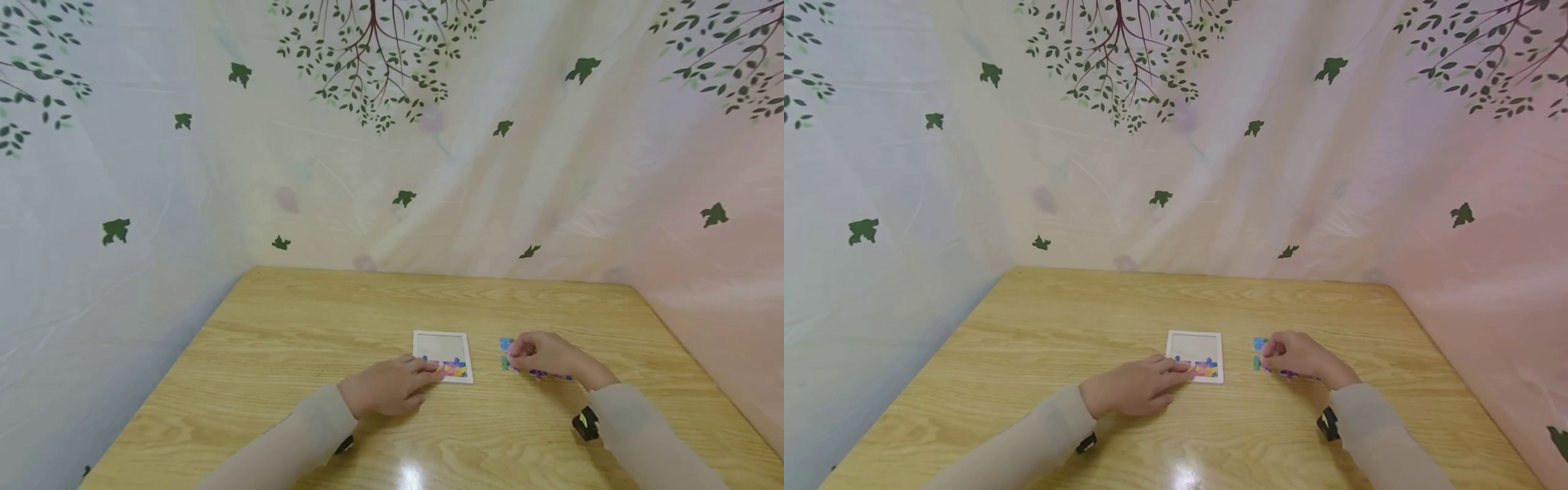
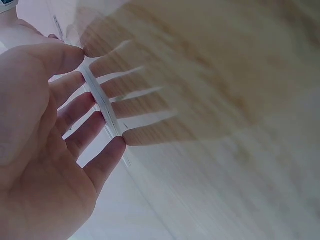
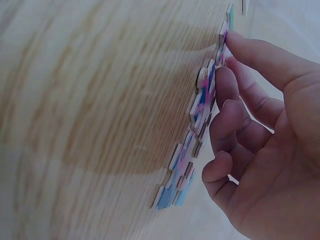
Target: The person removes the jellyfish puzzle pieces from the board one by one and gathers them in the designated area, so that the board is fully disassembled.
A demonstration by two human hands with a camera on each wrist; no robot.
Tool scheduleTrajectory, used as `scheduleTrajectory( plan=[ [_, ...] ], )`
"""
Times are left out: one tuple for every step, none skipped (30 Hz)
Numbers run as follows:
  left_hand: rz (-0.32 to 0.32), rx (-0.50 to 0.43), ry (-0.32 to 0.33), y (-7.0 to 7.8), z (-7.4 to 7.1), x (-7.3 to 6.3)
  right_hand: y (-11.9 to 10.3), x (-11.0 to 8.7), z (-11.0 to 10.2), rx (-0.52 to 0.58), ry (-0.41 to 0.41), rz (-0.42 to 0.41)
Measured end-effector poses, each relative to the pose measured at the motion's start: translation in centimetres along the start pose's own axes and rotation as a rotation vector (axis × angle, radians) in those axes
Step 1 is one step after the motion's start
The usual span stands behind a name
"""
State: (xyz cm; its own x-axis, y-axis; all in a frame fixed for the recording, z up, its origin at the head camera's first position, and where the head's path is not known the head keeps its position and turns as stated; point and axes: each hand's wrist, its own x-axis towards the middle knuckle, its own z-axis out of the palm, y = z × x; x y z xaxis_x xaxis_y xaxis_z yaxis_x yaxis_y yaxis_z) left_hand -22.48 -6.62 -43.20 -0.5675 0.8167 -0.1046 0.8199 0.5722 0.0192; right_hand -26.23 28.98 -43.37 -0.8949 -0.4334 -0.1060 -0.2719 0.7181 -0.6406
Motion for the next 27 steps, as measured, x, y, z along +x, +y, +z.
scheduleTrajectory(
  plan=[
    [-0.001,-0.007,0.001,0.0,0.0,0.0,0.1,0.0,0.0,-0.003,0.0,-0.002],
    [-0.003,-0.015,0.004,0.0,0.0,0.0,0.1,0.1,0.0,-0.006,-0.001,-0.004],
    [-0.004,-0.022,0.006,0.0,0.0,0.0,0.2,0.1,0.0,-0.007,-0.003,-0.005],
    [-0.006,-0.03,0.008,0.0,0.0,0.1,0.2,0.1,0.0,-0.011,-0.002,-0.008],
    [-0.005,-0.033,0.012,0.1,0.0,0.1,0.2,0.1,-0.1,-0.02,0.0,-0.013],
    [-0.004,-0.034,0.016,0.1,0.0,0.1,0.2,0.1,-0.1,-0.025,0.001,-0.018],
    [-0.004,-0.035,0.017,0.1,0.0,0.1,0.2,0.1,-0.2,-0.03,0.002,-0.022],
    [-0.003,-0.037,0.019,0.1,0.0,0.1,0.2,0.1,-0.2,-0.036,0.003,-0.025],
    [-0.001,-0.036,0.021,0.1,0.0,0.1,0.1,0.1,-0.3,-0.038,0.004,-0.026],
    [0.0,-0.036,0.022,0.1,0.0,0.2,0.0,0.2,-0.4,-0.039,0.003,-0.027],
    [0.002,-0.037,0.023,0.1,0.0,0.2,-0.1,0.2,-0.4,-0.037,0.0,-0.029],
    [0.001,-0.039,0.021,0.1,0.0,0.2,-0.3,0.2,-0.5,-0.028,-0.003,-0.028],
    [-0.001,-0.037,0.02,0.1,0.0,0.2,-0.4,0.2,-0.5,-0.023,-0.004,-0.028],
    [-0.002,-0.034,0.019,0.0,0.0,0.2,-0.6,0.3,-0.6,-0.014,-0.003,-0.028],
    [-0.003,-0.03,0.02,0.0,0.0,0.2,-0.8,0.3,-0.6,-0.008,-0.001,-0.033],
    [-0.005,-0.028,0.02,0.0,0.0,0.2,-0.9,0.4,-0.6,-0.003,0.003,-0.04],
    [-0.006,-0.026,0.021,0.0,0.0,0.3,-1.1,0.5,-0.5,0.0,0.008,-0.049],
    [-0.006,-0.023,0.023,-0.1,0.0,0.3,-1.2,0.7,-0.4,0.003,0.013,-0.062],
    [-0.007,-0.02,0.023,-0.1,0.0,0.3,-1.3,0.9,-0.3,-0.001,0.018,-0.079],
    [-0.007,-0.021,0.025,-0.1,0.0,0.3,-1.4,1.1,-0.2,-0.006,0.024,-0.094],
    [-0.008,-0.023,0.026,-0.1,0.0,0.3,-1.4,1.2,0.0,-0.009,0.025,-0.107],
    [-0.009,-0.024,0.027,-0.2,0.1,0.3,-1.5,1.4,0.2,-0.009,0.027,-0.113],
    [-0.009,-0.025,0.028,-0.2,0.1,0.4,-1.7,1.6,0.5,-0.001,0.023,-0.117],
    [-0.009,-0.025,0.03,-0.2,0.1,0.4,-1.9,1.8,0.7,0.004,0.022,-0.12],
    [-0.01,-0.024,0.034,-0.2,0.2,0.4,-2.0,1.9,0.9,0.013,0.02,-0.122],
    [-0.01,-0.024,0.039,-0.2,0.3,0.5,-2.2,1.9,1.2,0.026,0.018,-0.115],
    [-0.011,-0.022,0.041,-0.2,0.4,0.6,-2.4,2.0,1.5,0.045,0.01,-0.109]
  ],
)
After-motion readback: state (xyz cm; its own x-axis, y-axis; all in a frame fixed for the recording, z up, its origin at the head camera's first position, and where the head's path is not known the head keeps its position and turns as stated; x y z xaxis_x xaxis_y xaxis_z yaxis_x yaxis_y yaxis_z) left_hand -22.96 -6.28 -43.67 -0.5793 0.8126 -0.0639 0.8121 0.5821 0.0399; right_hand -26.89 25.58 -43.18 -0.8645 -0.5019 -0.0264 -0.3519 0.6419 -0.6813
